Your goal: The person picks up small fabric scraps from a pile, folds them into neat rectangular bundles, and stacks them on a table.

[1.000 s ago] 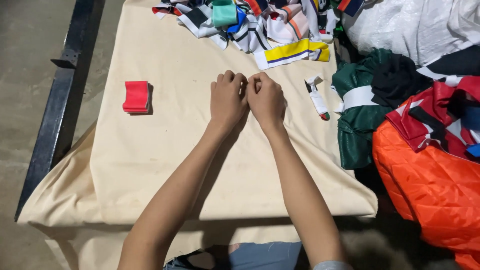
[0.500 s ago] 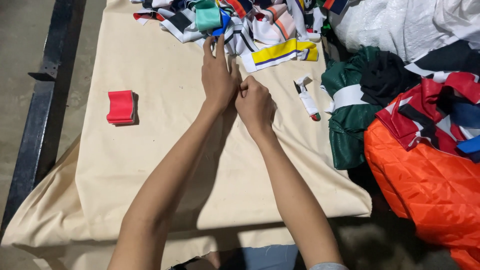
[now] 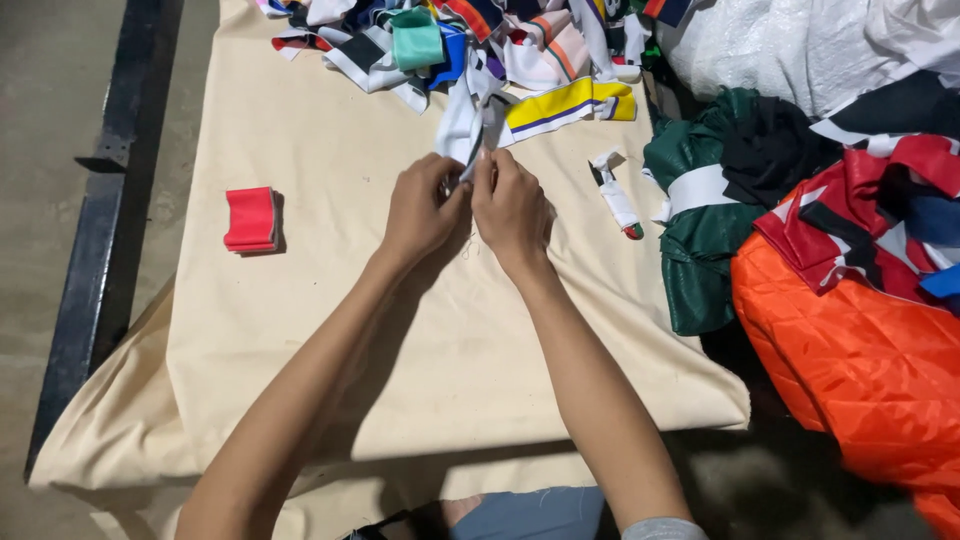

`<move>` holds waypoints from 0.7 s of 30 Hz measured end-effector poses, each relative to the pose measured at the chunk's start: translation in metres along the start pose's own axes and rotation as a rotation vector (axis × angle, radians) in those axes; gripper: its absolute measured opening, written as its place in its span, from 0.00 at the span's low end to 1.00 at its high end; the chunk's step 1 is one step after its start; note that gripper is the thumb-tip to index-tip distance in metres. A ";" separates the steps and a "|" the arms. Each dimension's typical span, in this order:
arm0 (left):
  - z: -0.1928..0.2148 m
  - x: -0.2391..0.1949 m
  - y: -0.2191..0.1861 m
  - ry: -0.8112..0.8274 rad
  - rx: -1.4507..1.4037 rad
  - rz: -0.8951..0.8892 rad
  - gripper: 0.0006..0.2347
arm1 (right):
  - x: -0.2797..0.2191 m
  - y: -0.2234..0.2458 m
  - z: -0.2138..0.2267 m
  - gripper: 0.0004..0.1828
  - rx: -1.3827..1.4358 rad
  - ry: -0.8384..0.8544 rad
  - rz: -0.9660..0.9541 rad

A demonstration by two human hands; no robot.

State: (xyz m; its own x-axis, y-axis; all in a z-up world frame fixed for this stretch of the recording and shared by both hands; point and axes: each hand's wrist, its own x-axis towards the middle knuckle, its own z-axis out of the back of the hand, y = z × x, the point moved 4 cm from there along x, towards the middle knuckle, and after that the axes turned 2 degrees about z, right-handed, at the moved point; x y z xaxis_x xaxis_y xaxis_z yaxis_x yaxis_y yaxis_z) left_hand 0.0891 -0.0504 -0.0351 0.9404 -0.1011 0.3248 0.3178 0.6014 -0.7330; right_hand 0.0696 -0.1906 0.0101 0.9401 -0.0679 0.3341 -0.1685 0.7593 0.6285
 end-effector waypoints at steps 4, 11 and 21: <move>0.026 -0.047 -0.031 0.128 0.004 -0.060 0.05 | -0.008 0.019 0.010 0.26 -0.008 0.036 0.012; 0.036 -0.071 -0.053 0.364 -0.043 -0.169 0.11 | -0.006 0.000 0.002 0.15 0.027 -0.011 -0.071; 0.067 -0.050 -0.035 0.124 -0.012 0.009 0.11 | -0.003 0.006 -0.001 0.10 0.141 -0.059 0.130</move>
State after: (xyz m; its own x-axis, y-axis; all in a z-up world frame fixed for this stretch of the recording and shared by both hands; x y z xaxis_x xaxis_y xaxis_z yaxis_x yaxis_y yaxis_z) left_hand 0.0233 -0.0132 0.0141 0.9506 -0.1941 0.2424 0.3105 0.5930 -0.7430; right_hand 0.0662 -0.1848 0.0122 0.8896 -0.0161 0.4564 -0.3308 0.6662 0.6684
